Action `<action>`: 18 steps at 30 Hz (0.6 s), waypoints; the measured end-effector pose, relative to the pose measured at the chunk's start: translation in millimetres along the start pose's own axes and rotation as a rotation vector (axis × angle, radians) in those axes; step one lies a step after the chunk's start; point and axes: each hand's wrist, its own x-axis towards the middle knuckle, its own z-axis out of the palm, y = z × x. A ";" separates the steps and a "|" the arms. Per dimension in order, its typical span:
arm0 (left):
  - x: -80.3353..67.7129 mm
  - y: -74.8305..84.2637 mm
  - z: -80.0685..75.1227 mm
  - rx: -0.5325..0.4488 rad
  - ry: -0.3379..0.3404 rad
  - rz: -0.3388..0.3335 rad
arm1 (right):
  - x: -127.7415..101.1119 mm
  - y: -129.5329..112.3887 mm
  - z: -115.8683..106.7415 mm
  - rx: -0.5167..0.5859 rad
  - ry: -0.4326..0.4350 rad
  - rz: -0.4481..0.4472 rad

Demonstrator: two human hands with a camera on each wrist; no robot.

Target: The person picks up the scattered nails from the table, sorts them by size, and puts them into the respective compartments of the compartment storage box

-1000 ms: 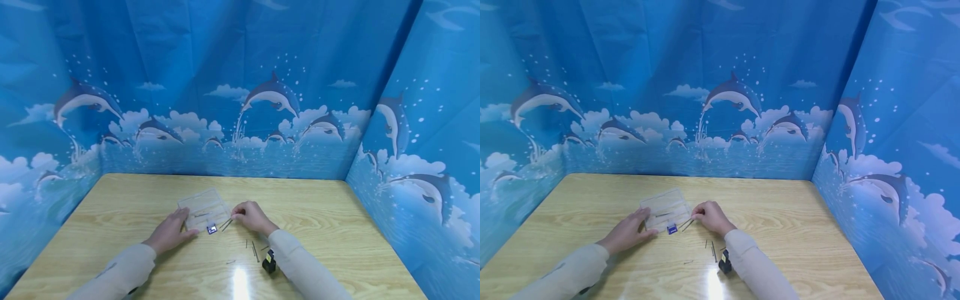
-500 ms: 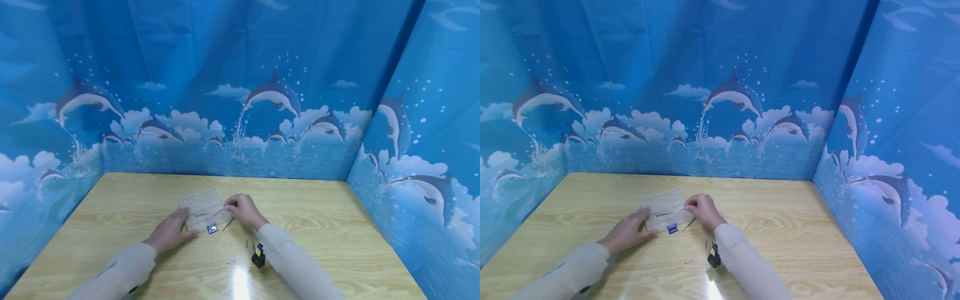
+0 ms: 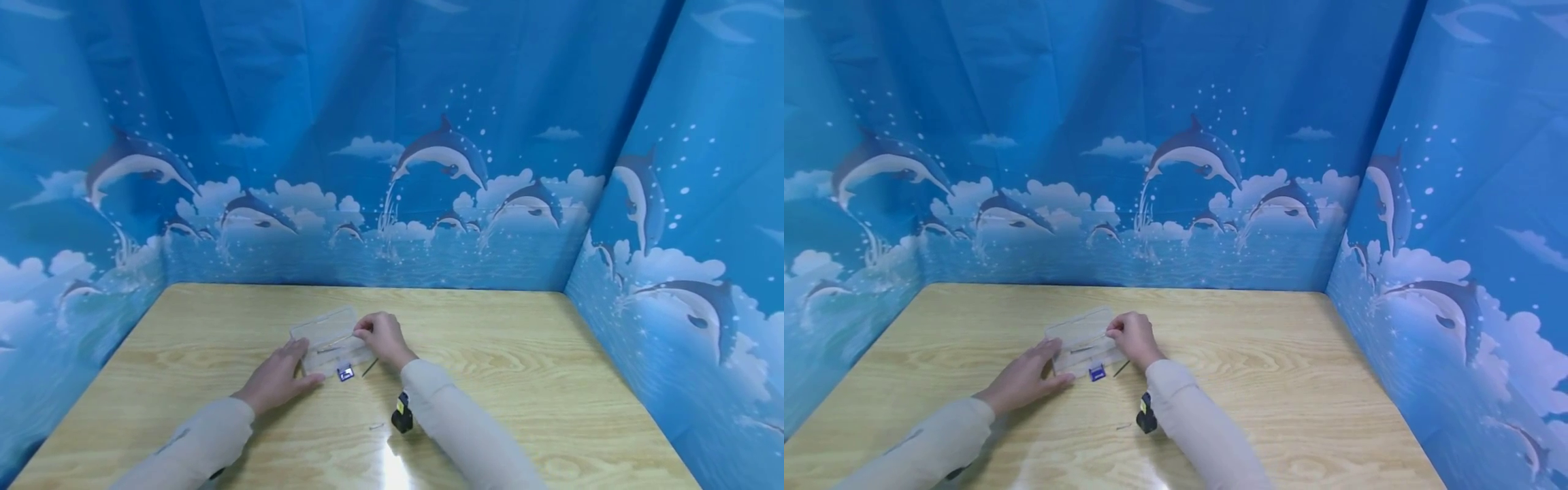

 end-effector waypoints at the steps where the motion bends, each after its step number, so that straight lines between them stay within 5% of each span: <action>1: -0.1 0.1 -0.3 -0.002 0.001 0.002 | 0.9 -0.3 2.1 -0.004 0.009 0.005; 18: 1.0 -2.8 1.5 0.004 0.006 0.013 | 4.5 -6.1 21.1 -0.079 0.072 0.050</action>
